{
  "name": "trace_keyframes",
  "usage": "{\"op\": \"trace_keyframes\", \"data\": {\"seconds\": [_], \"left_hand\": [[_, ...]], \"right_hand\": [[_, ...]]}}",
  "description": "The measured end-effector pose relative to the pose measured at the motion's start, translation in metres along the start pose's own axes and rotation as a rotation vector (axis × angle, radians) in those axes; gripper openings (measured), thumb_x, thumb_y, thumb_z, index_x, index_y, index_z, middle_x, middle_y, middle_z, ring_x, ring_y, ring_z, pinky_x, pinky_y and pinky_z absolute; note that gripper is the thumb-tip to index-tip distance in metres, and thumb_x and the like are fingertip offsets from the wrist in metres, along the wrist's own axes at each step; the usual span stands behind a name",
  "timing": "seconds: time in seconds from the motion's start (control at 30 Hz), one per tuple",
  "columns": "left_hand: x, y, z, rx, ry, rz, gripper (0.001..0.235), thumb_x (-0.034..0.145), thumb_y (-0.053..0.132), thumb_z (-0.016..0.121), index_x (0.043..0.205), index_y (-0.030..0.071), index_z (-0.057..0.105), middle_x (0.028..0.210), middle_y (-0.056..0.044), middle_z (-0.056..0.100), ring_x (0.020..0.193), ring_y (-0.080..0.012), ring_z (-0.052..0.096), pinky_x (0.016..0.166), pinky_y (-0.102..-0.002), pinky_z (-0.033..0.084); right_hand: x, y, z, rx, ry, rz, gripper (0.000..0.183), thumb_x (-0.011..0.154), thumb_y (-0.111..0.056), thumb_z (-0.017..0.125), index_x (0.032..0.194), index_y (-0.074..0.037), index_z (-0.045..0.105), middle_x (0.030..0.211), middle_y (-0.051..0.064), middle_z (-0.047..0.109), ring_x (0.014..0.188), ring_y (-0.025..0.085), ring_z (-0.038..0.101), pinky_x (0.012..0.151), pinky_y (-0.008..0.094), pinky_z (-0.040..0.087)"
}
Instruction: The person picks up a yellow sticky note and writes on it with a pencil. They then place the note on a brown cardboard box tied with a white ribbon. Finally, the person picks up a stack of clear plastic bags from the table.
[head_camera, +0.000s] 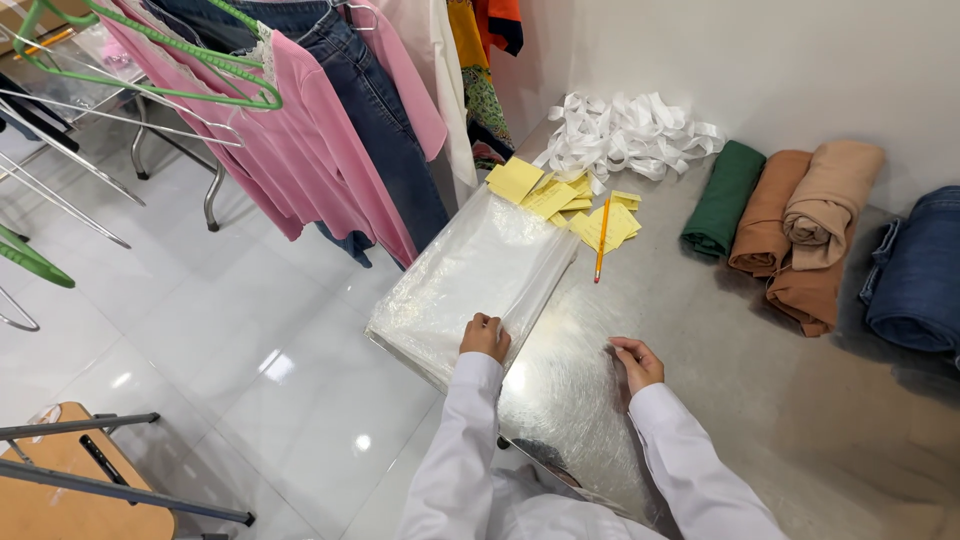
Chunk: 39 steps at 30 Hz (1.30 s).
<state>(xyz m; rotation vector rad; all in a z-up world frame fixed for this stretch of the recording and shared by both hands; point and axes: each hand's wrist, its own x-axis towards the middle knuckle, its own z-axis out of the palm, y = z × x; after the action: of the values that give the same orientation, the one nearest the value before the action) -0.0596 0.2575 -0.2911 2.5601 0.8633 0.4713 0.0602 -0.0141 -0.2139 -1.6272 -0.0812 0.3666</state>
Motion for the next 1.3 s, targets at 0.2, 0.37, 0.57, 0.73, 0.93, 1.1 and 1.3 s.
{"op": "trace_keyframes", "data": {"seconds": [0.2, 0.37, 0.57, 0.73, 0.93, 1.1, 1.3], "left_hand": [[0.005, -0.007, 0.001, 0.036, -0.040, -0.005, 0.026, 0.091, 0.037, 0.065, 0.105, 0.018, 0.055, 0.105, -0.004, 0.049, 0.097, -0.0289, 0.061, 0.079, -0.040, 0.059], [0.015, -0.019, 0.000, -0.117, 0.006, -0.063, 0.012, 0.096, 0.019, 0.057, 0.104, 0.011, 0.055, 0.103, -0.011, 0.053, 0.093, -0.0374, 0.065, 0.076, -0.046, 0.060], [-0.002, 0.051, -0.096, -0.436, 0.128, -0.129, 0.017, 0.104, 0.018, 0.047, 0.121, 0.013, 0.046, 0.124, -0.010, 0.054, 0.115, -0.0367, 0.063, 0.092, -0.048, 0.057], [-0.022, 0.135, -0.115, -0.684, -0.166, -0.046, 0.017, 0.105, 0.023, 0.043, 0.118, 0.014, 0.049, 0.100, -0.020, 0.066, 0.100, -0.0479, 0.065, 0.082, -0.058, 0.052], [-0.036, 0.192, -0.079, -1.643, -0.499, -0.185, 0.024, 0.110, 0.032, 0.047, 0.100, 0.012, 0.054, 0.080, -0.004, 0.060, 0.077, -0.0134, 0.061, 0.072, -0.025, 0.051], [-0.016, 0.143, -0.055, -1.345, -0.394, -0.555, 0.020, 0.095, 0.023, 0.063, 0.112, 0.013, 0.063, 0.092, -0.001, 0.055, 0.083, -0.0113, 0.052, 0.074, -0.023, 0.046], [-0.014, 0.134, -0.151, -1.241, -0.441, -0.363, 0.024, 0.093, 0.027, 0.077, 0.099, 0.011, 0.061, 0.128, -0.013, 0.071, 0.112, -0.0286, 0.070, 0.078, -0.032, 0.058]], "right_hand": [[-0.008, -0.005, -0.003, 0.006, -0.031, -0.017, 0.020, 0.091, -0.005, 0.069, 0.106, -0.012, 0.080, 0.090, 0.003, 0.068, 0.092, 0.010, 0.056, 0.092, 0.030, 0.049], [-0.002, 0.004, -0.013, 0.017, -0.071, -0.012, 0.020, 0.089, -0.006, 0.073, 0.106, -0.011, 0.080, 0.091, 0.006, 0.070, 0.091, 0.011, 0.059, 0.090, 0.030, 0.050], [0.009, -0.003, -0.008, 0.117, -0.131, 0.108, 0.027, 0.093, -0.016, 0.072, 0.120, -0.011, 0.072, 0.115, 0.013, 0.072, 0.112, 0.021, 0.061, 0.099, 0.035, 0.043], [0.025, -0.016, 0.006, 0.429, -0.290, 0.304, 0.056, 0.097, -0.048, 0.058, 0.144, -0.018, 0.051, 0.147, 0.013, 0.057, 0.136, 0.026, 0.052, 0.099, 0.036, 0.043], [0.042, 0.008, -0.051, 0.703, -0.167, 0.355, 0.040, 0.100, -0.056, 0.058, 0.129, -0.029, 0.059, 0.122, 0.006, 0.066, 0.113, 0.026, 0.065, 0.093, 0.042, 0.051], [0.036, -0.015, -0.121, 0.652, 0.057, 0.200, 0.004, 0.102, -0.021, 0.065, 0.101, -0.018, 0.066, 0.105, 0.007, 0.076, 0.094, 0.021, 0.076, 0.083, 0.037, 0.062], [0.011, -0.040, -0.130, 0.482, 0.050, 0.151, 0.035, 0.094, -0.009, 0.066, 0.128, -0.018, 0.064, 0.105, 0.011, 0.074, 0.086, 0.025, 0.075, 0.071, 0.044, 0.065]]}}
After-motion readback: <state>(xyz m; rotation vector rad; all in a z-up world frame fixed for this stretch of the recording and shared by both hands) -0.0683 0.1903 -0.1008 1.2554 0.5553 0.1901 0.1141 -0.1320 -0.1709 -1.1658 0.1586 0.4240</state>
